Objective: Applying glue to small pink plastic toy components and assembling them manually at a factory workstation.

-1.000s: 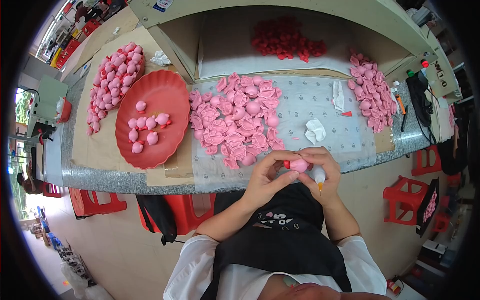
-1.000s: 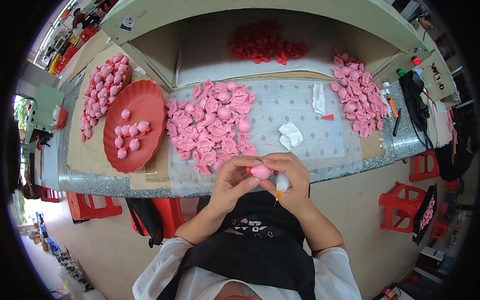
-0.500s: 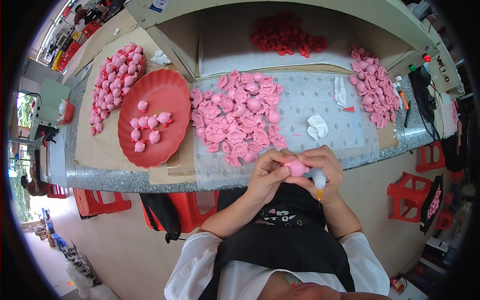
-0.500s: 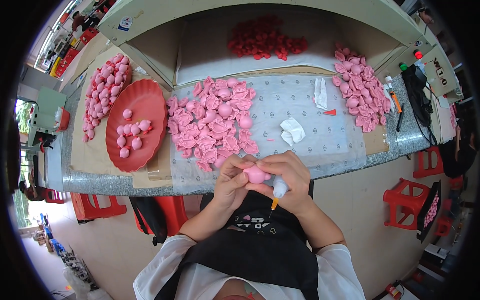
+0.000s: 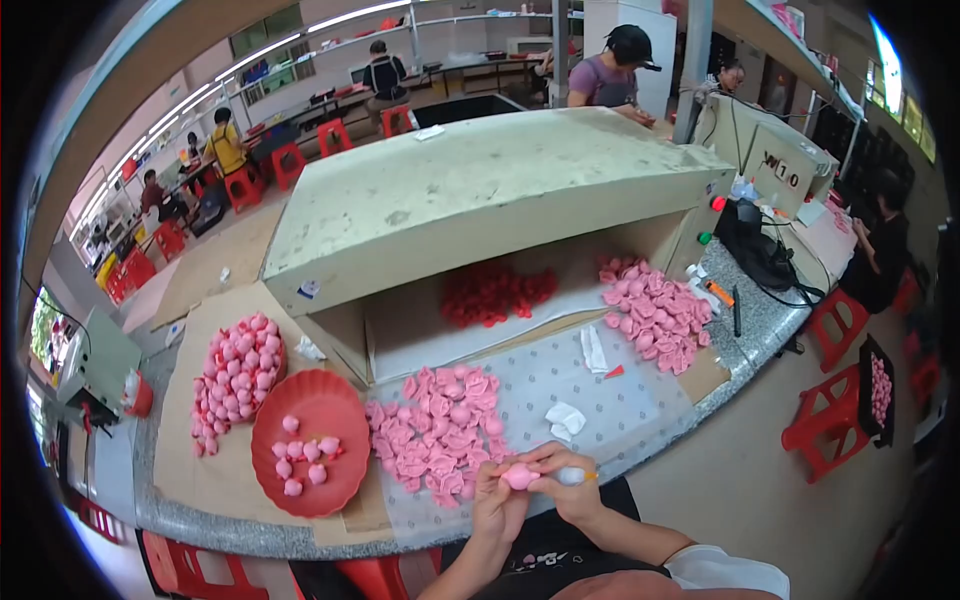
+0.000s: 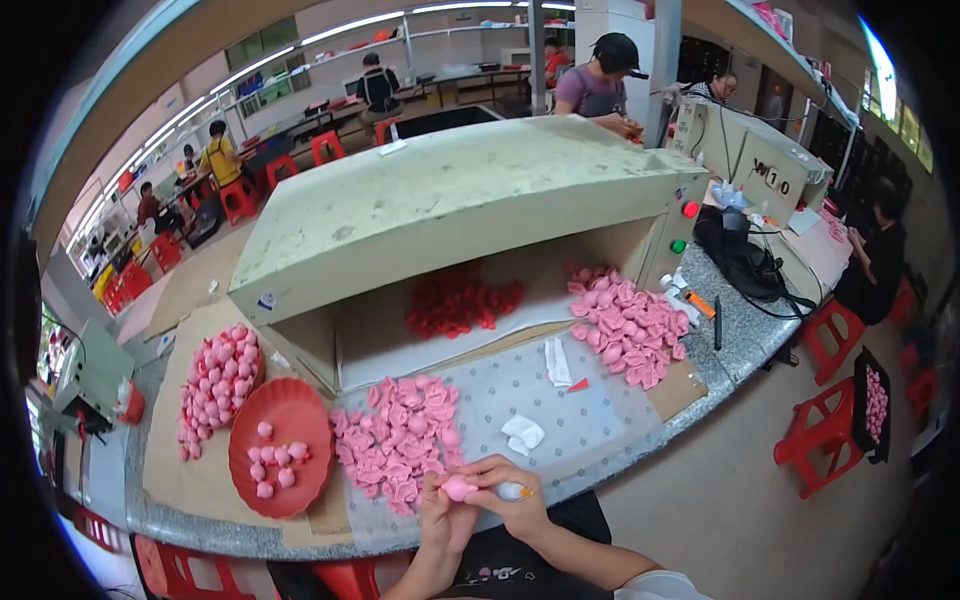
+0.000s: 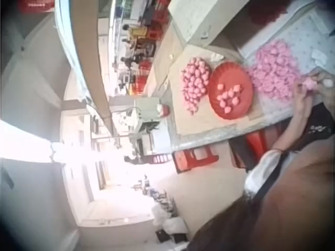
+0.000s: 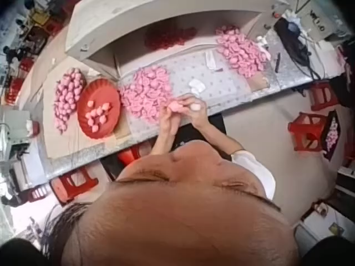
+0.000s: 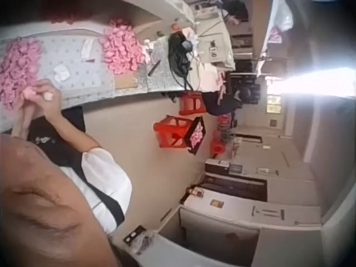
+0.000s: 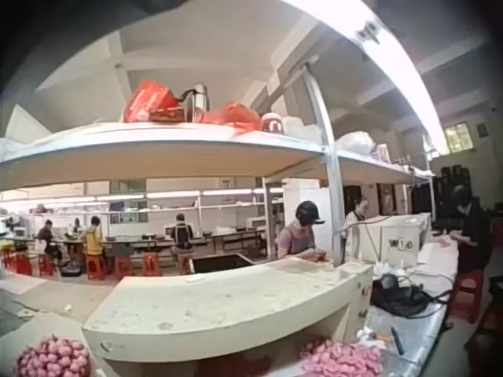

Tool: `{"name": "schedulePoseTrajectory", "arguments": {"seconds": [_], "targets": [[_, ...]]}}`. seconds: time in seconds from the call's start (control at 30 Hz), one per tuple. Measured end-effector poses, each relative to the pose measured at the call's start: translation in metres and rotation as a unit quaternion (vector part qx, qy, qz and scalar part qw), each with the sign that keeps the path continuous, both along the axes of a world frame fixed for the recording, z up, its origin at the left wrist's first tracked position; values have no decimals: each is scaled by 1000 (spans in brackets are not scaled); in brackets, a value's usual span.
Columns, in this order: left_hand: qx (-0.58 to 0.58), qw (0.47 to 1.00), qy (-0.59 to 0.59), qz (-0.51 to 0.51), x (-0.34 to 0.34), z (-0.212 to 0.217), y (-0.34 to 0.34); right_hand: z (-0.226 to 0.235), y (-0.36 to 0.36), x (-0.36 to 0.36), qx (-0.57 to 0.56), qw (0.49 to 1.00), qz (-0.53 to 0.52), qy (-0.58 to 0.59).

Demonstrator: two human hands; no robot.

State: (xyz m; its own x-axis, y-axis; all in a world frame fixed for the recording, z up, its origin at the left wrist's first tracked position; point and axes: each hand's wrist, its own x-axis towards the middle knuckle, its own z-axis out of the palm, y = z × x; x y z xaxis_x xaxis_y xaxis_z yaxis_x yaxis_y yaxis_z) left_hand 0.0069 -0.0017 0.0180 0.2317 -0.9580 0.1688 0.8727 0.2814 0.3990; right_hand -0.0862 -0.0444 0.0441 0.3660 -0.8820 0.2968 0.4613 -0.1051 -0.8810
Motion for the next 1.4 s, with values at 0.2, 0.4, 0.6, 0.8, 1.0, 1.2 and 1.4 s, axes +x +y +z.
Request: {"name": "schedulePoseTrajectory", "arguments": {"seconds": [0.2, 0.4, 0.6, 0.8, 1.0, 1.2, 1.4], "targets": [[3, 1000, 18, 15, -5, 8, -9, -3, -3, 1, -56, 997, -50, -14], [1, 1000, 9, 24, -3, 7, -8, 3, -4, 1, -32, 999, -35, -23], [28, 999, -26, 28, -7, 5, -9, -5, -6, -5, 5, 998, -34, -57], [55, 995, -65, 44, -12, 11, -18, -6, -19, -8, -1, 997, -43, -58], [72, 960, -269, 10, 11, 14, -17, 0, -30, -22, -7, 999, -9, -30], [61, 904, -419, 59, 15, 14, -18, -2, -29, -24, -67, 997, -4, 35], [37, 719, -674, 163, 30, 25, -23, -6, -34, -21, -38, 998, 14, 48]]}}
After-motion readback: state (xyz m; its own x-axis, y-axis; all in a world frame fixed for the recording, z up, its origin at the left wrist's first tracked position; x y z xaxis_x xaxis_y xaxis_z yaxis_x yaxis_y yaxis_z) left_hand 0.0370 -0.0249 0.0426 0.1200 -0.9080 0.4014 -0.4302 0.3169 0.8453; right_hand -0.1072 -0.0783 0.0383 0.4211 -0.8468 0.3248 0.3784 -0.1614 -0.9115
